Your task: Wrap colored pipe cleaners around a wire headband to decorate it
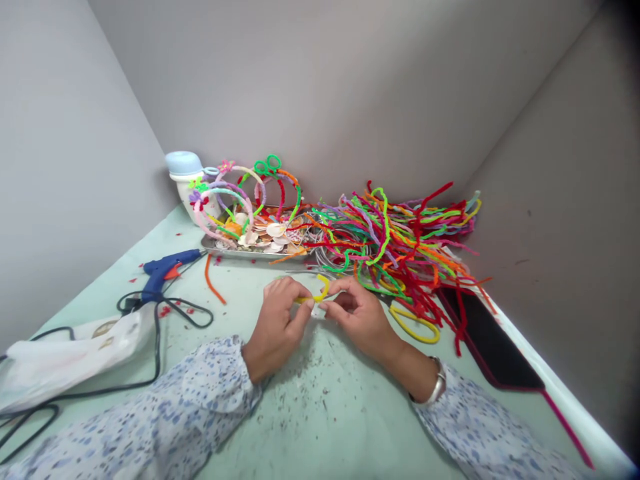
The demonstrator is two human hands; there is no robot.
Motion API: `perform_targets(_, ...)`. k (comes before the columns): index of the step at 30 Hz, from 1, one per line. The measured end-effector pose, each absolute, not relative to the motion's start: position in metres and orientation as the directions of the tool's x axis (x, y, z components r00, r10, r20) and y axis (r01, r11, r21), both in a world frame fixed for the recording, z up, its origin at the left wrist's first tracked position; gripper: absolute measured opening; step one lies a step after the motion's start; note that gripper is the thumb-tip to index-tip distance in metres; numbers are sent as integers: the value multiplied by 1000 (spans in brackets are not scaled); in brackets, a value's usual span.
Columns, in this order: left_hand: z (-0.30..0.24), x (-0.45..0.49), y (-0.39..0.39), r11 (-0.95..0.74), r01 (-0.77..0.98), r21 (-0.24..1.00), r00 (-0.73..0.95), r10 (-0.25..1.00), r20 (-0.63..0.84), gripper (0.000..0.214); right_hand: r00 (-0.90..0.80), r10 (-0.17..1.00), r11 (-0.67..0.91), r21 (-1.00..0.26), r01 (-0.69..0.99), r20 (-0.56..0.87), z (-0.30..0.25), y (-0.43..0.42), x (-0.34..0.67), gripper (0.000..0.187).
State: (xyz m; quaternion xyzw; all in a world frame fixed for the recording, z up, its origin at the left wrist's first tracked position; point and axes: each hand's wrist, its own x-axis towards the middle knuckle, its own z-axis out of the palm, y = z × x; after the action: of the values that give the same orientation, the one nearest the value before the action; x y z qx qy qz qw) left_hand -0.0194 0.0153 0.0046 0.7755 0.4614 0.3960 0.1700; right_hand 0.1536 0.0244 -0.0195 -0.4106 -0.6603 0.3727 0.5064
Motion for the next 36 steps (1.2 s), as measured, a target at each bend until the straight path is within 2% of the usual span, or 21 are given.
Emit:
perform_targets(4, 6, -19, 15, -495, 556, 668, 223, 863, 454, 12, -168, 799, 599, -738, 311, 578, -16, 23, 157, 6)
perform_targets(6, 6, -19, 15, -493, 551, 673, 221, 864, 452, 12, -210, 749, 657, -663, 359, 629, -13, 23, 158, 3)
perform_targets(9, 6, -18, 14, -496, 542, 679, 224, 863, 452, 13, -240, 715, 692, -614, 380, 657, -13, 22, 159, 8)
perform_targets(24, 7, -18, 13, -468, 509, 722, 220, 882, 417, 14, -230, 661, 734, -551, 397, 714, -10, 21, 158, 18)
perform_targets(36, 8, -18, 12, -497, 510, 702, 233, 865, 444, 14, -187, 692, 702, -589, 401, 697, -8, 22, 158, 18)
